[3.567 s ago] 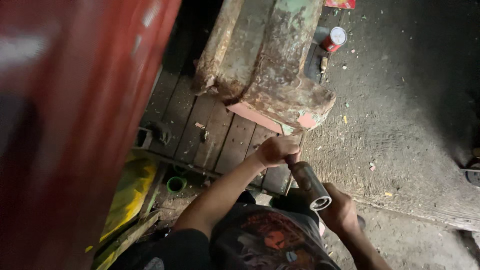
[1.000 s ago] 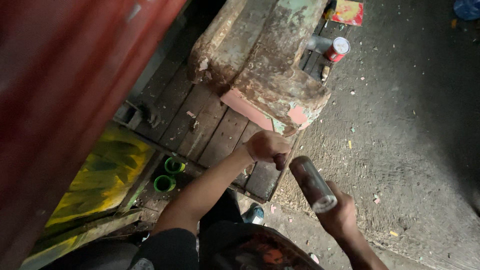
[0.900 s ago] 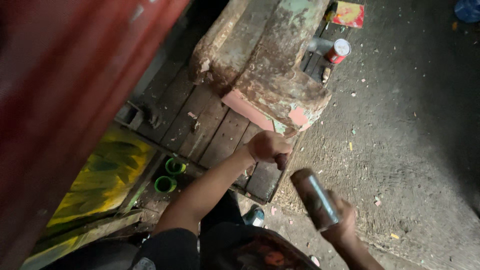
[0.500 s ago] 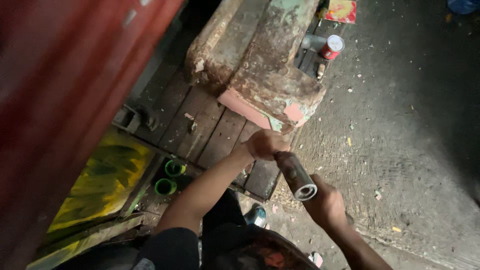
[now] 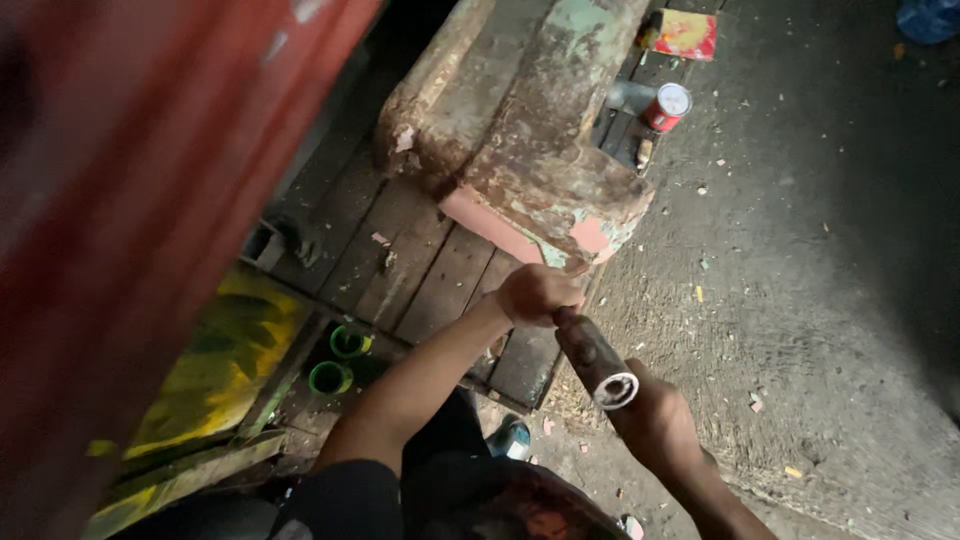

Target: The person uses a hammer and a chisel to chip away old paint from a large, weathered wooden beam. They repeatedly strike the chisel to remove flakes of paint and debris from the surface.

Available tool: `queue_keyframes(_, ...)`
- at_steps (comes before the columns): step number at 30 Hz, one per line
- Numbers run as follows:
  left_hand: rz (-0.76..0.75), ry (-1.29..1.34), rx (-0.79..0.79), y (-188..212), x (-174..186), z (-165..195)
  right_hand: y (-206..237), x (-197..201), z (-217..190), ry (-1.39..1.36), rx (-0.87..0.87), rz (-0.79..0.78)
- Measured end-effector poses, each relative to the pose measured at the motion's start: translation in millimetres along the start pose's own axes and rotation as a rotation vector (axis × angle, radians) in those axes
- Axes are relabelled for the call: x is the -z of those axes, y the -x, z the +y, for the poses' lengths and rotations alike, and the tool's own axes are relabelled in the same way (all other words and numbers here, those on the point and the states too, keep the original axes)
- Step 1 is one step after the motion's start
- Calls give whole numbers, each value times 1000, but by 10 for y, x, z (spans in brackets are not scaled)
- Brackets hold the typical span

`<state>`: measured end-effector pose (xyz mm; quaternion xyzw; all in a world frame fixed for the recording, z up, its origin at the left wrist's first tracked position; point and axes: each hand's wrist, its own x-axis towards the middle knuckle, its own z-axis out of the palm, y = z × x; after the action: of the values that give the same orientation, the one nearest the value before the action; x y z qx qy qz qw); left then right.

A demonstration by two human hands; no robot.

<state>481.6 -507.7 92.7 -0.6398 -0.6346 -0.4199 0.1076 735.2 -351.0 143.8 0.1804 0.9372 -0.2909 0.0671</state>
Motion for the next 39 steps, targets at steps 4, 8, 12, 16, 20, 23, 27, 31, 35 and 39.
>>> queue_keyframes(4, 67, 26, 23, -13, -35, 42, 37, 123, -114, -213, 50, 90)
queue_keyframes(8, 117, 37, 92, 17, -7, -46, 32, 172, -172, -198, 21, 110)
queue_keyframes(12, 136, 64, 127, 6, -147, -182, -94, 215, -179, -241, -8, 173)
queue_keyframes(16, 130, 40, 165, 135, -320, -219, -219, 307, -241, 75, -255, -59)
queue_keyframes(20, 119, 259, 220, 286, -333, -264, -114, 469, -257, -234, 221, 284)
queue_keyframes(23, 51, 10, 127, 251, -342, -244, 37, 566, -176, -784, -26, 320)
queue_keyframes(27, 82, -6, 28, 208, -300, -78, 37, 562, -31, -843, -163, 326)
queue_keyframes(31, 71, -17, 18, 233, -209, 14, -54, 468, 39, -719, 35, 388)
queue_keyframes(35, 64, -35, 3, 227, -208, -43, -38, 410, 50, -646, 55, 392)
queue_keyframes(39, 58, -68, 12, 170, -243, -90, 0, 391, 59, -664, 63, 355)
